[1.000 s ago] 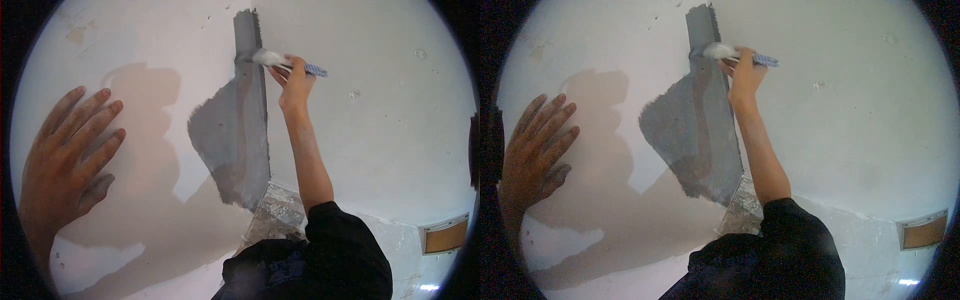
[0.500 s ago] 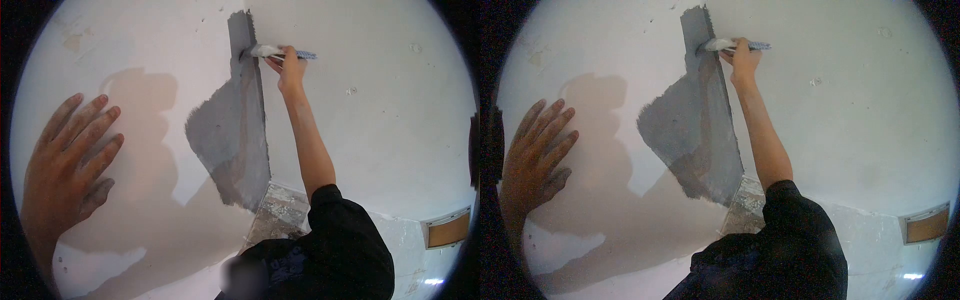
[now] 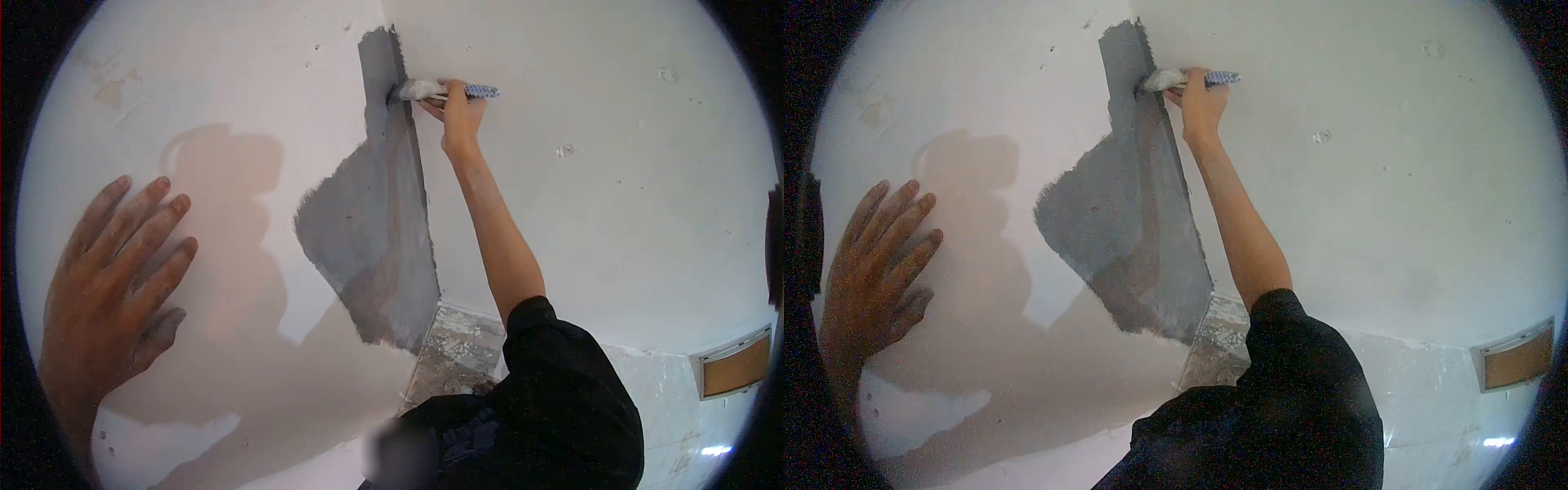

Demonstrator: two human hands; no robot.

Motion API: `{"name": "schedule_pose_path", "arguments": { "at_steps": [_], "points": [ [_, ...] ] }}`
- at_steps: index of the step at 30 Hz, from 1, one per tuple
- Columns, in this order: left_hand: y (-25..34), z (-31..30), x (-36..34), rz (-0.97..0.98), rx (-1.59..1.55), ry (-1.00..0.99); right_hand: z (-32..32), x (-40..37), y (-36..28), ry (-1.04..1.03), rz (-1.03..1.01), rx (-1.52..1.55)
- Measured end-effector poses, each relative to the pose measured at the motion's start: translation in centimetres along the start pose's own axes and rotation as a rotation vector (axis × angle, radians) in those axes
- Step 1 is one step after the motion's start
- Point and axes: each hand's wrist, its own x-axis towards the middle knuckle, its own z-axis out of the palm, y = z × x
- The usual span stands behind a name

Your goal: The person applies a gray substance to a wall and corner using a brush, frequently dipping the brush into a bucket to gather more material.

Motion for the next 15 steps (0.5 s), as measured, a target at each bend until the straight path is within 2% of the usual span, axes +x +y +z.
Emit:
{"name": "schedule_pose_path", "arguments": {
  "at_steps": [4,7,11,15],
  "points": [
    [-0.3,0.0,-0.3,0.027,0.001,0.022,-3.4,-2.3,0.9,-0.026,-0.058,-0.116],
    [-0.3,0.1,-0.3,0.004,-0.004,-0.001,-5.4,-2.8,4.0,0.036,0.071,-0.224],
    [-0.2,0.0,-0.1,0.01,0.01,-0.017,-3.5,-1.0,4.3,0.013,0.014,-0.178],
    [-0.2,0.0,-0.2,0.023,0.021,0.0,-1.5,-0.3,1.1,-0.048,-0.049,-0.002]
  ]
}}
